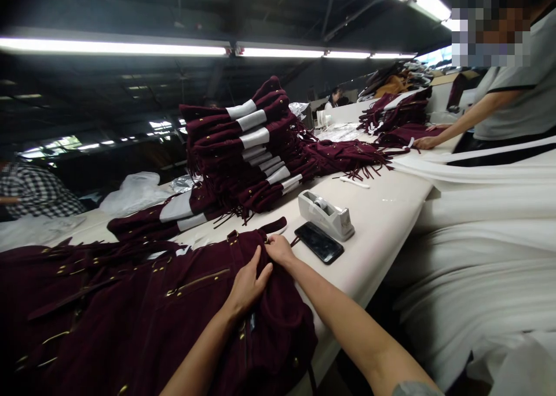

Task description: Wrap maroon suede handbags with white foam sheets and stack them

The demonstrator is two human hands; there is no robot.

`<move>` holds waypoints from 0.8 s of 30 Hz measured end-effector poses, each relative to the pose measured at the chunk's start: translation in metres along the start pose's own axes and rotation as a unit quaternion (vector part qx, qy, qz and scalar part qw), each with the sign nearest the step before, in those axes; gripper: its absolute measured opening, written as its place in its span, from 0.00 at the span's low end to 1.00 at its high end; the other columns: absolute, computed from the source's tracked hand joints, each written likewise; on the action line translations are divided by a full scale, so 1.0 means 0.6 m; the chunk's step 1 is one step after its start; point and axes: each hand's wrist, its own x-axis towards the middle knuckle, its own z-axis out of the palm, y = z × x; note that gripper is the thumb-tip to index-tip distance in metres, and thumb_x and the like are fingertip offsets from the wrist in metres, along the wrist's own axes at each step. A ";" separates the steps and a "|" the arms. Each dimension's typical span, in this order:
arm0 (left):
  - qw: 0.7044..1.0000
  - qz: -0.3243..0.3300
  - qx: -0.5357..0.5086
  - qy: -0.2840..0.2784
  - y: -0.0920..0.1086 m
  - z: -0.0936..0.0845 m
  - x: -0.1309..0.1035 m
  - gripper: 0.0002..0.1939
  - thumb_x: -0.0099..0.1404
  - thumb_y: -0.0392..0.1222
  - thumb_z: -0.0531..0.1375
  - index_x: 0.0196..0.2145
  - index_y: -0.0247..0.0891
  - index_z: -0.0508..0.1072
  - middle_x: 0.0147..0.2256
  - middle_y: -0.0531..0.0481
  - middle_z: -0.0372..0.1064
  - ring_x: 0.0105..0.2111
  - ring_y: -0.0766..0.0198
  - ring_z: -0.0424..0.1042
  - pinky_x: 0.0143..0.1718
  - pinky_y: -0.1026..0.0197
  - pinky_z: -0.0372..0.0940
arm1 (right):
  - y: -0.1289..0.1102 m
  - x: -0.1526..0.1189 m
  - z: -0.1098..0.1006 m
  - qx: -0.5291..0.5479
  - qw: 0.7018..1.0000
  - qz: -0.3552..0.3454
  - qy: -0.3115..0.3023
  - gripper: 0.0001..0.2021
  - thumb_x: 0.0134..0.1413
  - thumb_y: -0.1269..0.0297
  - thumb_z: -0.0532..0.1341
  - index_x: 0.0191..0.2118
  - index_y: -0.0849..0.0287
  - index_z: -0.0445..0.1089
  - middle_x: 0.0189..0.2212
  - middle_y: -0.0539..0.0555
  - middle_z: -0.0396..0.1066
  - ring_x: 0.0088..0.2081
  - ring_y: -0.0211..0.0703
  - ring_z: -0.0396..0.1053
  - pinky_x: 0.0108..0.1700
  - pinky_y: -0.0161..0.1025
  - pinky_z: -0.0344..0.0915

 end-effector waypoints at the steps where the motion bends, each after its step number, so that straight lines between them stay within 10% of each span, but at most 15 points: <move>1: 1.000 0.014 -0.026 -0.004 -0.002 0.000 -0.003 0.35 0.68 0.49 0.50 0.66 0.26 0.50 0.59 0.31 0.61 0.59 0.47 0.63 0.59 0.48 0.57 | 0.000 -0.001 -0.004 0.008 1.000 -0.007 -0.004 0.14 0.54 0.54 0.59 0.26 0.60 0.68 0.20 0.48 0.65 0.25 0.37 0.61 0.28 0.34 0.56; 6: 0.994 0.075 -0.070 -0.023 -0.004 -0.006 -0.011 0.26 0.69 0.46 0.48 0.62 0.35 0.62 0.55 0.40 0.67 0.55 0.55 0.67 0.59 0.52 0.60 | -0.004 -0.007 -0.016 0.018 0.999 -0.039 -0.022 0.22 0.58 0.45 0.55 0.25 0.59 0.65 0.22 0.48 0.64 0.27 0.38 0.61 0.32 0.36 0.57; 12: 0.995 0.090 -0.051 0.011 -0.006 -0.003 -0.005 0.21 0.69 0.41 0.47 0.56 0.37 0.69 0.43 0.44 0.70 0.45 0.59 0.71 0.52 0.56 0.66 | 0.002 0.002 -0.008 0.038 0.999 -0.033 -0.012 0.13 0.50 0.58 0.64 0.23 0.59 0.63 0.21 0.47 0.62 0.28 0.38 0.60 0.34 0.36 0.56; 16: 0.995 0.081 -0.011 0.064 -0.011 0.007 -0.005 0.21 0.69 0.43 0.49 0.57 0.37 0.66 0.55 0.38 0.63 0.57 0.54 0.63 0.61 0.47 0.57 | 0.007 0.011 -0.007 0.110 0.993 -0.008 -0.037 0.14 0.53 0.54 0.60 0.26 0.60 0.64 0.22 0.48 0.64 0.26 0.38 0.62 0.31 0.35 0.59; 24: 0.991 0.110 0.049 -0.055 -0.013 0.017 -0.025 0.29 0.72 0.48 0.43 0.66 0.34 0.50 0.68 0.40 0.41 0.68 0.55 0.40 0.67 0.45 0.42 | 0.003 0.004 -0.026 0.151 0.984 -0.005 -0.091 0.22 0.51 0.44 0.60 0.31 0.62 0.67 0.28 0.53 0.71 0.33 0.42 0.68 0.39 0.39 0.65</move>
